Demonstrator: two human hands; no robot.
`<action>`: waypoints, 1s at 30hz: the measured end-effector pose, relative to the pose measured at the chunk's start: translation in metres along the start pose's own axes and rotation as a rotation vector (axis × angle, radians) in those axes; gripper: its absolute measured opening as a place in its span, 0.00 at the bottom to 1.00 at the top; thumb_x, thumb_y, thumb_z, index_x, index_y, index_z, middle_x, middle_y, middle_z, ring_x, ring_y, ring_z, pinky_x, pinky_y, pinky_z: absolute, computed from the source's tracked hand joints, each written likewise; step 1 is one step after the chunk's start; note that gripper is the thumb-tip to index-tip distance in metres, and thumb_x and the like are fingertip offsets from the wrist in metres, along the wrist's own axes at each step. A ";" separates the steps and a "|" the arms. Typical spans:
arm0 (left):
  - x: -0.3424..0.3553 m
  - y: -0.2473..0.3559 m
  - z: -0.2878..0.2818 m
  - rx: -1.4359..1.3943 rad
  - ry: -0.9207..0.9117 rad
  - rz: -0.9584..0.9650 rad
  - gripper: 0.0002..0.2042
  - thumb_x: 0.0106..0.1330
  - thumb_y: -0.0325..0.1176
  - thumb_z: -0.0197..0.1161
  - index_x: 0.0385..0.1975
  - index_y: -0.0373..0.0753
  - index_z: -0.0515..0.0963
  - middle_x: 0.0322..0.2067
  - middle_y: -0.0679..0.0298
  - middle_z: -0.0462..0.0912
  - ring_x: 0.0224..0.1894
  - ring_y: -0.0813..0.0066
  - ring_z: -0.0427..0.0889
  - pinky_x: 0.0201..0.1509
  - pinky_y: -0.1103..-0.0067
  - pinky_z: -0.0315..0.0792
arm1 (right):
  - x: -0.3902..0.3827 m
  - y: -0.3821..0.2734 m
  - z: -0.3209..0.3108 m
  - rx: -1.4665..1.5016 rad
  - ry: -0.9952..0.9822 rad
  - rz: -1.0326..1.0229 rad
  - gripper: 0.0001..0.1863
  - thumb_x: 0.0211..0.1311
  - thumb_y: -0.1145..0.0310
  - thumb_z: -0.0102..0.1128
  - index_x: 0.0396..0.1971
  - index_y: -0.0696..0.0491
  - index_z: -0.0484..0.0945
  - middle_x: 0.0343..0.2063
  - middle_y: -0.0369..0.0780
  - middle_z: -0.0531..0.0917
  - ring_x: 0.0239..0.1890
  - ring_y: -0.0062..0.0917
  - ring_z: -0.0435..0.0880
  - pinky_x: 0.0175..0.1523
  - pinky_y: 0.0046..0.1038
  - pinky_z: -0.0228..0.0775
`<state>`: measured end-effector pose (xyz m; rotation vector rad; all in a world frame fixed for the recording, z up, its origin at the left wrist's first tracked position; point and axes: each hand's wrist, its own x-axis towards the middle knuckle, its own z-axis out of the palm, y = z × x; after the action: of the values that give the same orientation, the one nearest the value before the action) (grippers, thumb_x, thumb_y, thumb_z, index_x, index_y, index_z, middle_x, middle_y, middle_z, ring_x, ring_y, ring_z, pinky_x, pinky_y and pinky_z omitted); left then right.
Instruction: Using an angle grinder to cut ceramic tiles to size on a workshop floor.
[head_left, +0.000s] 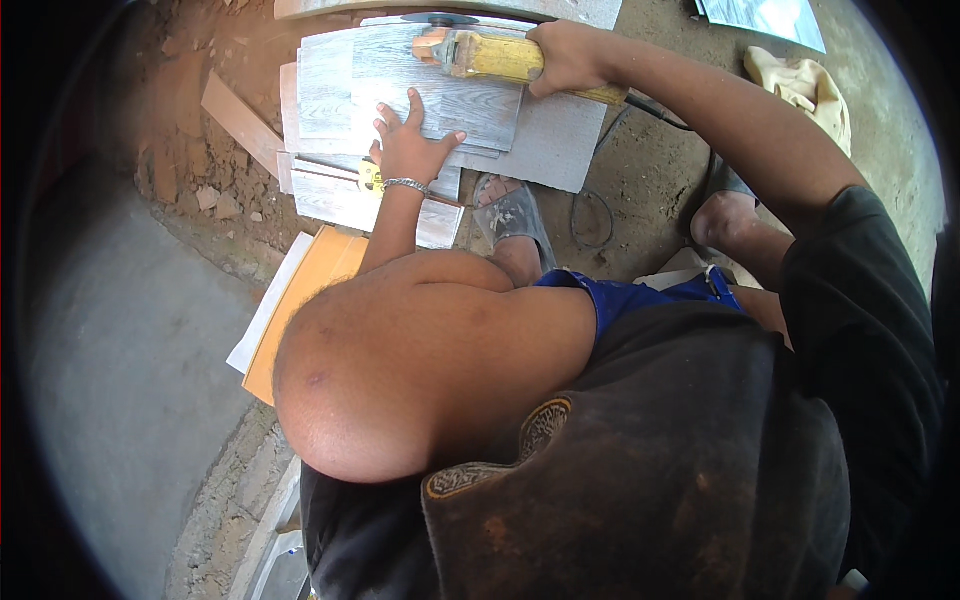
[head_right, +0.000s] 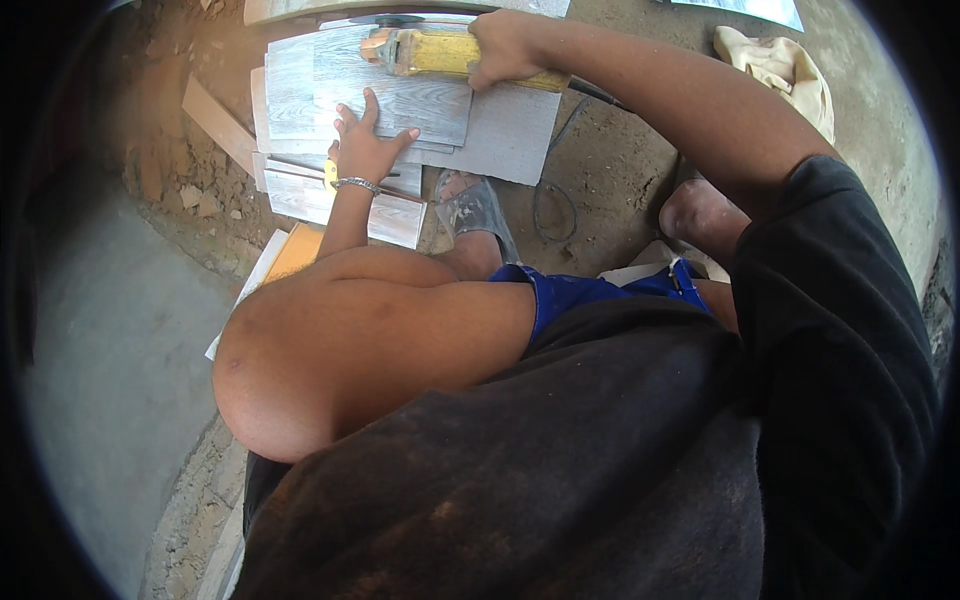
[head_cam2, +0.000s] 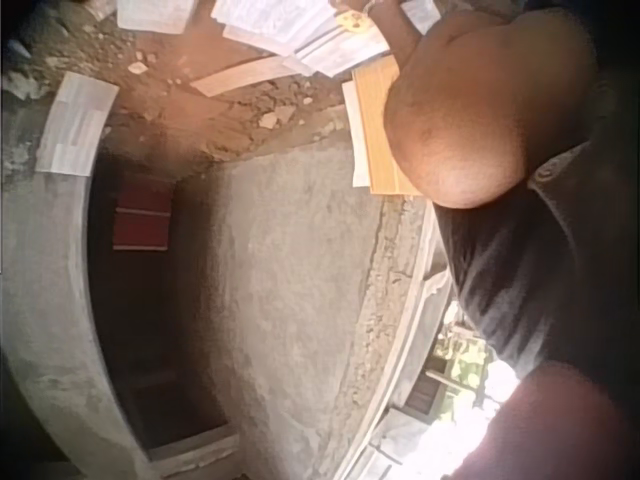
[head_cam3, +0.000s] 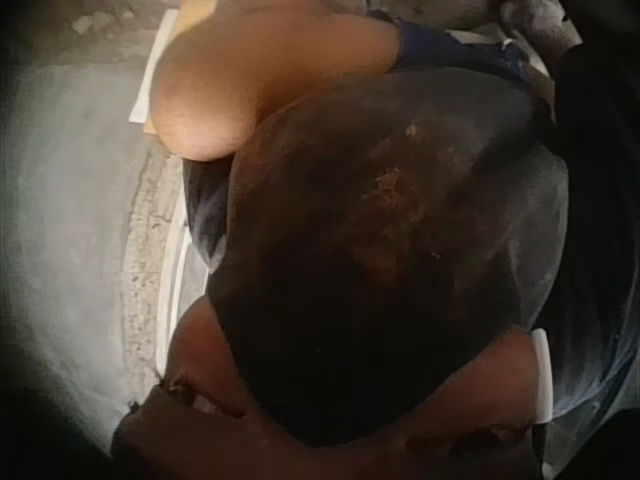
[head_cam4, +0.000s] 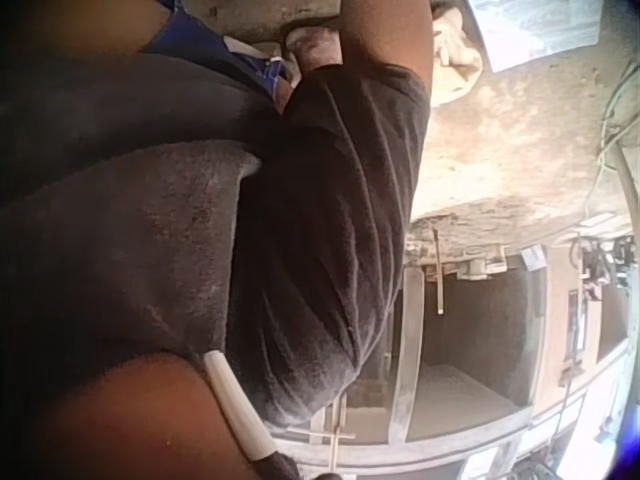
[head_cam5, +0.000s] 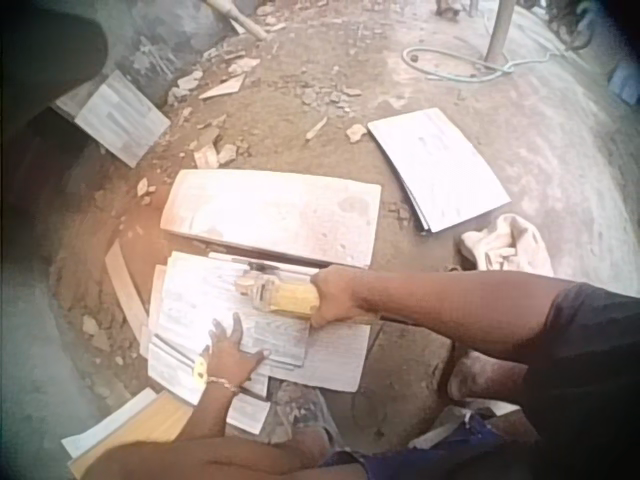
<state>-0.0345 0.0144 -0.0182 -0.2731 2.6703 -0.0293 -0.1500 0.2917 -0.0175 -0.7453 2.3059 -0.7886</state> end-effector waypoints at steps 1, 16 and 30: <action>0.000 0.000 -0.001 0.006 -0.007 -0.004 0.55 0.51 0.66 0.73 0.78 0.56 0.53 0.74 0.29 0.45 0.76 0.30 0.51 0.72 0.42 0.50 | 0.003 -0.002 0.001 -0.014 0.006 0.003 0.31 0.42 0.58 0.71 0.43 0.66 0.82 0.38 0.57 0.87 0.43 0.44 0.88 0.53 0.38 0.79; 0.000 0.000 0.000 -0.013 -0.002 -0.013 0.54 0.51 0.66 0.73 0.78 0.56 0.54 0.74 0.29 0.47 0.76 0.30 0.52 0.71 0.43 0.51 | 0.044 -0.026 0.008 -0.013 -0.003 0.000 0.34 0.42 0.51 0.70 0.40 0.68 0.84 0.36 0.58 0.87 0.41 0.46 0.89 0.48 0.38 0.81; 0.001 0.000 0.000 -0.010 -0.012 -0.018 0.55 0.51 0.66 0.73 0.78 0.57 0.54 0.75 0.31 0.45 0.77 0.31 0.50 0.72 0.43 0.49 | 0.008 -0.009 0.000 -0.030 -0.010 0.008 0.33 0.42 0.56 0.70 0.45 0.68 0.82 0.37 0.56 0.87 0.41 0.44 0.88 0.52 0.38 0.80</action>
<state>-0.0354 0.0142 -0.0190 -0.2999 2.6567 -0.0197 -0.1524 0.2809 -0.0144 -0.7508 2.3150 -0.7466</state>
